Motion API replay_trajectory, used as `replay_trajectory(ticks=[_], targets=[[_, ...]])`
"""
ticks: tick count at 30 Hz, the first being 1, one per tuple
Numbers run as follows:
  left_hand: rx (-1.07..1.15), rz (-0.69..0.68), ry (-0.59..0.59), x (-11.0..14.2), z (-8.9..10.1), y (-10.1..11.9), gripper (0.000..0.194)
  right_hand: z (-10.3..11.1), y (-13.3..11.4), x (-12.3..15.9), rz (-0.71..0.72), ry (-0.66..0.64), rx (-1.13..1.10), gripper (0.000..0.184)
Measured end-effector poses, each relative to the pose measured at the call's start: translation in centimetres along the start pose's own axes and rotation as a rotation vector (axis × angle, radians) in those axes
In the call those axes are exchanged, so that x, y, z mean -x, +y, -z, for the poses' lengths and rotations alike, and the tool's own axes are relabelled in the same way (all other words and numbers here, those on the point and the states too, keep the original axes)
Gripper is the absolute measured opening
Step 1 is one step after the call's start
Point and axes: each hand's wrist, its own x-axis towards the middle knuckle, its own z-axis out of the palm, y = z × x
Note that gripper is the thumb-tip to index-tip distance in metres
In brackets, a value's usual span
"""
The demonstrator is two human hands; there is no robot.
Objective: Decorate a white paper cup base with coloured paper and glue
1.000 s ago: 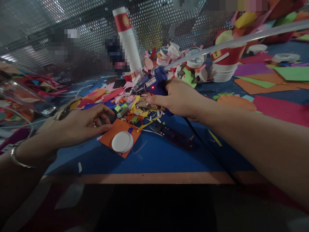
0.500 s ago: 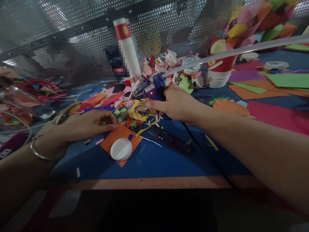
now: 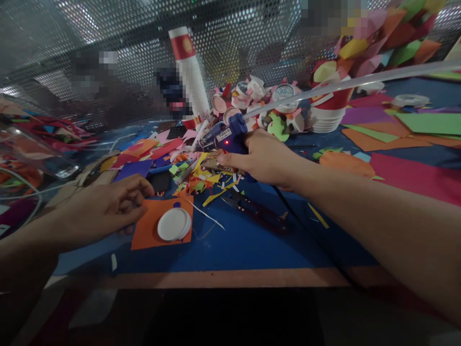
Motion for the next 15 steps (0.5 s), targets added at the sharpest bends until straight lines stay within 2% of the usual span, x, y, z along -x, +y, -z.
replay_trajectory(ticks=[3, 6, 11, 15], targets=[[-0.152, -0.062, 0.070, 0.0, 0.2, 0.7, 0.030, -0.1, 0.0, 0.3, 0.020, -0.025, -0.078, 0.038], [-0.117, -0.135, 0.069, -1.1, 0.3, 1.4, 0.034, -0.1, 0.0, 0.4, 0.066, -0.076, -0.166, 0.037], [0.013, -0.161, -0.066, -2.9, 0.7, 1.0, 0.038, 0.1, 0.0, 0.3, 0.067, -0.074, -0.145, 0.036], [0.138, -0.081, -0.239, -2.3, 1.3, 0.5, 0.030, 0.1, -0.2, 0.3, 0.067, -0.043, -0.146, 0.032]])
